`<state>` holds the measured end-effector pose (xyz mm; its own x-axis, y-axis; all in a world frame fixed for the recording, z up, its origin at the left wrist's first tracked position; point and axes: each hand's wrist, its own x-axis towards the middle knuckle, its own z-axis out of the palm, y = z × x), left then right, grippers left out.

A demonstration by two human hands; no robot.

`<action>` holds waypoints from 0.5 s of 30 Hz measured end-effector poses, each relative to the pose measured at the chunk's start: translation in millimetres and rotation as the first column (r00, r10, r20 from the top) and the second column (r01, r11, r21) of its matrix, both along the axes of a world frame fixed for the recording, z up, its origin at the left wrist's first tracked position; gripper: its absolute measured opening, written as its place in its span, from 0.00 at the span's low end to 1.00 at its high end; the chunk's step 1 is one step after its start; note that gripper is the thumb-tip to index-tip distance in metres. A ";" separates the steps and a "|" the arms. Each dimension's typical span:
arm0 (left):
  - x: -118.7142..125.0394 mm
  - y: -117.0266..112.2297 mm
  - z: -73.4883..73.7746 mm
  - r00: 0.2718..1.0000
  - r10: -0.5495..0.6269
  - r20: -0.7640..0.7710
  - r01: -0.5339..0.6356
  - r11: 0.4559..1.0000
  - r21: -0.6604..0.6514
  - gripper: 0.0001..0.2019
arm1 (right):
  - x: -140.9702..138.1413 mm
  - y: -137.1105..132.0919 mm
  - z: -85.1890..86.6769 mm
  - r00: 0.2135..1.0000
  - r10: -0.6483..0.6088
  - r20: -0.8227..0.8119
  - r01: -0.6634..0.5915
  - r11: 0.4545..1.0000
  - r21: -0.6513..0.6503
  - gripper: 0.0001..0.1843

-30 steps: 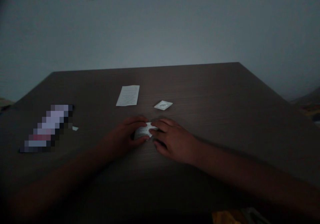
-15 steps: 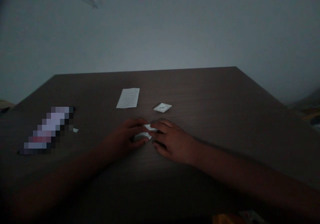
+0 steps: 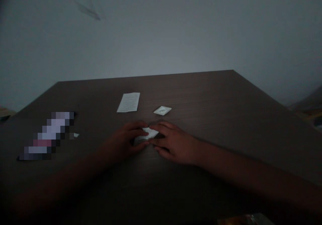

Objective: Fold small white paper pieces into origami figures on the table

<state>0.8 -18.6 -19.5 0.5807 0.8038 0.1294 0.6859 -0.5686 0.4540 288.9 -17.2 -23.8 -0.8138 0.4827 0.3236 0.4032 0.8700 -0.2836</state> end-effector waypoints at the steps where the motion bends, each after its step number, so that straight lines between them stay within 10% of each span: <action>1: 0.3 -0.5 1.5 1.000 0.001 -0.004 -0.001 1.000 0.001 0.11 | 0.5 0.7 1.1 1.000 0.004 0.010 -0.004 1.000 -0.008 0.18; 15: 0.3 -0.2 0.7 0.998 -0.031 -0.051 0.033 0.999 0.034 0.10 | -0.9 5.3 -2.0 0.997 -0.069 0.028 0.069 0.998 0.001 0.16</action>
<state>1.1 -18.8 -18.8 0.6123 0.7804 0.1267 0.6887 -0.6052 0.3993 288.0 -11.9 -25.7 -0.7877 0.5377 0.3007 0.4699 0.8400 -0.2713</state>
